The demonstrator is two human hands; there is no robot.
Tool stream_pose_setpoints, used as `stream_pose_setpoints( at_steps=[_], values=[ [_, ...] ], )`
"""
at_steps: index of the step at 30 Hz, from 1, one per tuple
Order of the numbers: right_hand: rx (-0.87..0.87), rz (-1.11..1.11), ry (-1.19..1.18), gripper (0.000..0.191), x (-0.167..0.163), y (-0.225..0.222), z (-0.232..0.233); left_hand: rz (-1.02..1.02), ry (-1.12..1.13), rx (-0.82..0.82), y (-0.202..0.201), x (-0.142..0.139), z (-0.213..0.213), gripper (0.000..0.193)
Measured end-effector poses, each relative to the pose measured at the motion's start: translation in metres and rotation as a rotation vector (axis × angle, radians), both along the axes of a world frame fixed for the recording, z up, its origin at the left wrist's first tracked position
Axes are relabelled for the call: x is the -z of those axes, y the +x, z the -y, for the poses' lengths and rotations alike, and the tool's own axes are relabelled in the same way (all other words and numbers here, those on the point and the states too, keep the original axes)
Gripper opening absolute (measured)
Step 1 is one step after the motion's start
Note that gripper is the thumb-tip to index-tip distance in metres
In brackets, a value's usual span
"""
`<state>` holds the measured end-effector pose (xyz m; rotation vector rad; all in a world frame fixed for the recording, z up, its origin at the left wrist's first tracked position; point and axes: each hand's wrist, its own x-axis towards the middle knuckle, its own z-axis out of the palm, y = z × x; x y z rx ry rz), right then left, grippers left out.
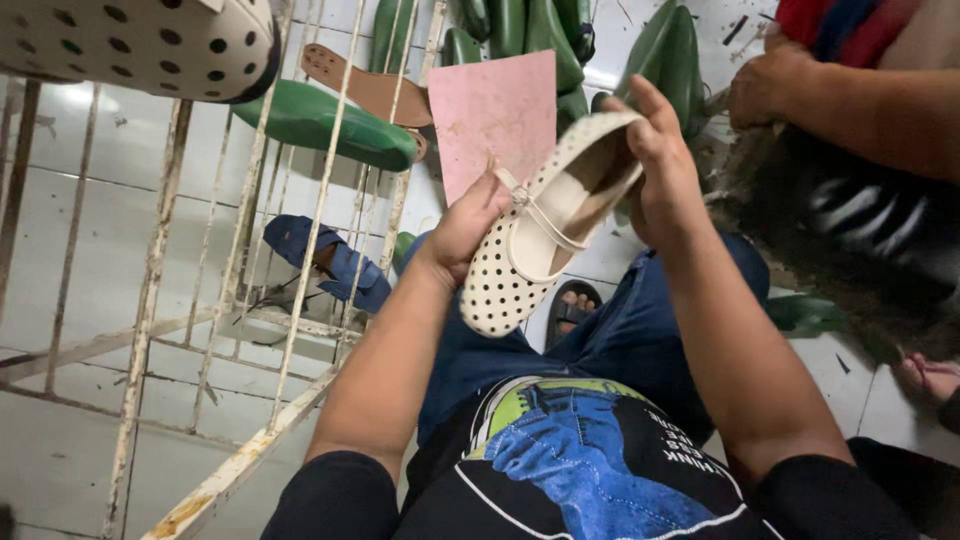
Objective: The person handles a white polka-dotted shoe with a green sole, adjusting the strap and buckle while seated on the floor. The person repeatedly picks up and places the shoe on a nearby rack.
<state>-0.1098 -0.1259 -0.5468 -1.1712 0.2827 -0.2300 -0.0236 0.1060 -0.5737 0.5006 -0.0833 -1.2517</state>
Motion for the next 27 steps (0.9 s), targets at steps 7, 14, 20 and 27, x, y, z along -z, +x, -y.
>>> stream_pose_setpoints(
  at_steps=[7, 14, 20, 27],
  values=[
    [0.012, -0.253, 0.119, 0.062, 0.000, -0.033, -0.025, -0.294, -0.138, -0.216, 0.016, -0.018, -0.019, 0.101],
    [-0.148, -0.413, 0.076, 0.061, 0.005, -0.059, -0.099, 0.009, -0.066, -0.561, 0.030, -0.016, 0.009, 0.103],
    [-0.152, -0.018, -1.157, 0.047, -0.024, -0.072, -0.093, -0.025, -0.002, -0.499, 0.041, -0.002, 0.014, 0.095],
    [-0.160, -0.002, -1.262, 0.025, -0.040, -0.077, -0.104, -0.077, 0.108, -0.517, 0.035, 0.010, 0.017, 0.092]
  ],
)
